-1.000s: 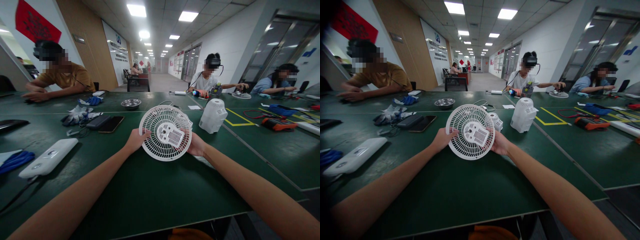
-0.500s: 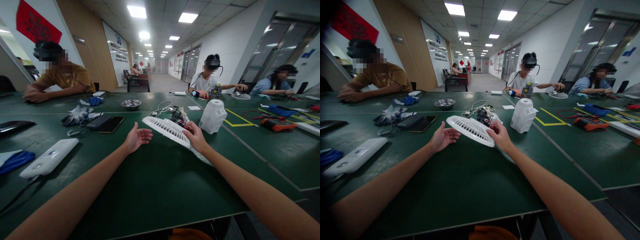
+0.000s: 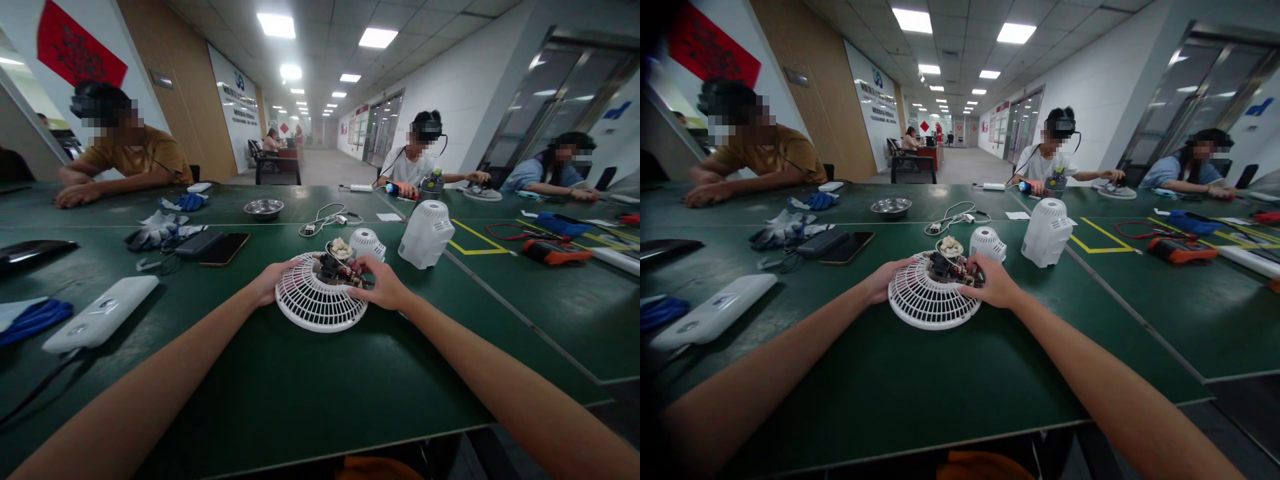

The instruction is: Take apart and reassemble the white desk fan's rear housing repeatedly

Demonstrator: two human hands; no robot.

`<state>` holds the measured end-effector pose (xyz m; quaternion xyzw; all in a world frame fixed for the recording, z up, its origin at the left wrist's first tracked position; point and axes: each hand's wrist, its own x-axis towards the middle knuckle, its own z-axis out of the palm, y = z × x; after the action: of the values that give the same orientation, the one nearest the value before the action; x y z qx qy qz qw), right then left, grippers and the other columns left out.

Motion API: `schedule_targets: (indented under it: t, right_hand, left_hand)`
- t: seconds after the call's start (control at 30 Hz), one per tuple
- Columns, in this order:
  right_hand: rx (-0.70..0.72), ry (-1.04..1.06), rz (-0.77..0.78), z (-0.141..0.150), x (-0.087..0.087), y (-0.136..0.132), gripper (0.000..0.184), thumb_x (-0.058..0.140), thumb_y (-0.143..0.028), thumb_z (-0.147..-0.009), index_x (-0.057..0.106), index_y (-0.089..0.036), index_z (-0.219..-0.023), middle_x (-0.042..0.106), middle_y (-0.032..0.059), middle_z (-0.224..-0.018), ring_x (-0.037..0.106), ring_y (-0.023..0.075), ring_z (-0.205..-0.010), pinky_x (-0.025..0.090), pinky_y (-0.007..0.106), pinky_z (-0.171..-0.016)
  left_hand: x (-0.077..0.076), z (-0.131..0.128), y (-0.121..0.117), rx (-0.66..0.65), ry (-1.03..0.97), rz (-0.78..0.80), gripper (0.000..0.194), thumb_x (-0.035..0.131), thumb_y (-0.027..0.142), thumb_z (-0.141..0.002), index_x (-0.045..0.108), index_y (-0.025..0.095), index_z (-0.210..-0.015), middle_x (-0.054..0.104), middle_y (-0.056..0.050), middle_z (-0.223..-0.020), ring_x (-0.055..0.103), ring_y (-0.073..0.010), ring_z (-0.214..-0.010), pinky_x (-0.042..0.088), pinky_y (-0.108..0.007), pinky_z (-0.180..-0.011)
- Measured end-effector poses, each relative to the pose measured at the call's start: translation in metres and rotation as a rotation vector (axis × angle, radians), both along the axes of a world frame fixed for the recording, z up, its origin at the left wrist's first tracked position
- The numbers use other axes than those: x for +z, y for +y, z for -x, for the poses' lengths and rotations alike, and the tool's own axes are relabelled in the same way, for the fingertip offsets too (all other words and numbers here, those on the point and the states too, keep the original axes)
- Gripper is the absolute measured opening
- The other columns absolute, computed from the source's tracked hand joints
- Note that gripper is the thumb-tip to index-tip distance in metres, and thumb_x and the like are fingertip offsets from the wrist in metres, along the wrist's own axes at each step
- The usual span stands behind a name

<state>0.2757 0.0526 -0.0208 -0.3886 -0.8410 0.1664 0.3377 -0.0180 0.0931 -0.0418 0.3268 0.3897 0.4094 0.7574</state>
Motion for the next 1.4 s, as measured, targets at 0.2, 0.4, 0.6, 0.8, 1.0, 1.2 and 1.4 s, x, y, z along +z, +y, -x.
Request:
schedule_targets:
  t: [0.2,0.4,0.6,0.8,1.0,1.2,1.4]
  right_hand:
    - [-0.027,0.010,-0.096,-0.010,0.000,0.009,0.039,0.064,-0.047,-0.087,0.055,-0.022,-0.115,0.063,0.0092,-0.114,0.060,0.0266,-0.103,0.049,0.043,-0.094]
    - [-0.396,0.023,-0.269,-0.037,-0.015,0.039,0.053,0.066,-0.039,-0.084,0.049,-0.019,-0.130,0.056,0.0143,-0.131,0.053,0.0301,-0.122,0.043,0.045,-0.106]
    - [-0.468,-0.063,-0.167,-0.048,-0.035,0.065,0.079,0.073,-0.036,-0.075,0.037,-0.018,-0.144,0.050,0.0160,-0.142,0.047,0.0325,-0.131,0.036,0.049,-0.112]
    - [-0.525,0.008,-0.042,-0.049,-0.037,0.069,0.081,0.075,-0.033,-0.070,0.039,-0.020,-0.141,0.061,0.0121,-0.122,0.061,0.0283,-0.105,0.047,0.046,-0.097]
    - [-0.603,0.533,0.320,-0.037,-0.020,0.055,0.068,0.074,-0.047,-0.069,0.046,-0.023,-0.127,0.063,0.0000,-0.080,0.062,0.0212,-0.073,0.053,0.036,-0.072]
    - [-0.155,1.004,0.867,-0.012,-0.002,0.026,0.043,0.049,-0.059,-0.086,0.055,-0.022,-0.106,0.066,0.0048,-0.077,0.063,0.0185,-0.067,0.052,0.029,-0.062]
    - [-0.098,0.945,0.449,0.004,0.000,0.014,0.054,0.071,-0.045,-0.079,0.046,-0.032,-0.125,0.066,-0.0004,-0.099,0.063,0.0183,-0.081,0.055,0.034,-0.073]
  left_hand:
    - [0.002,-0.004,0.000,0.061,0.025,0.025,0.017,0.062,0.016,-0.092,0.070,0.005,-0.103,0.075,-0.018,-0.099,0.075,-0.0213,-0.081,0.063,-0.034,-0.079]
    - [0.004,-0.008,-0.005,0.171,0.153,-0.057,0.016,0.070,0.015,-0.087,0.071,0.004,-0.098,0.075,-0.016,-0.093,0.075,-0.0199,-0.075,0.064,-0.032,-0.072]
    - [0.005,-0.007,-0.009,0.172,0.225,-0.171,0.013,0.071,0.018,-0.088,0.073,0.006,-0.094,0.075,-0.014,-0.087,0.073,-0.0163,-0.068,0.062,-0.026,-0.064]
    - [-0.003,-0.001,-0.002,0.132,0.240,-0.212,0.015,0.071,0.021,-0.088,0.072,0.009,-0.098,0.075,-0.011,-0.084,0.072,-0.0154,-0.066,0.061,-0.025,-0.061]
    - [-0.010,0.000,0.003,0.140,0.271,-0.238,0.016,0.068,0.021,-0.090,0.072,0.009,-0.099,0.074,-0.010,-0.084,0.070,-0.0141,-0.064,0.059,-0.024,-0.059]
    - [-0.013,0.003,0.006,0.118,0.273,-0.245,0.019,0.070,0.024,-0.089,0.071,0.009,-0.102,0.074,-0.011,-0.087,0.071,-0.0149,-0.067,0.059,-0.024,-0.060]
    - [-0.010,0.001,0.002,0.127,0.275,-0.251,0.019,0.069,0.023,-0.090,0.070,0.009,-0.102,0.074,-0.011,-0.087,0.071,-0.0150,-0.068,0.060,-0.024,-0.061]
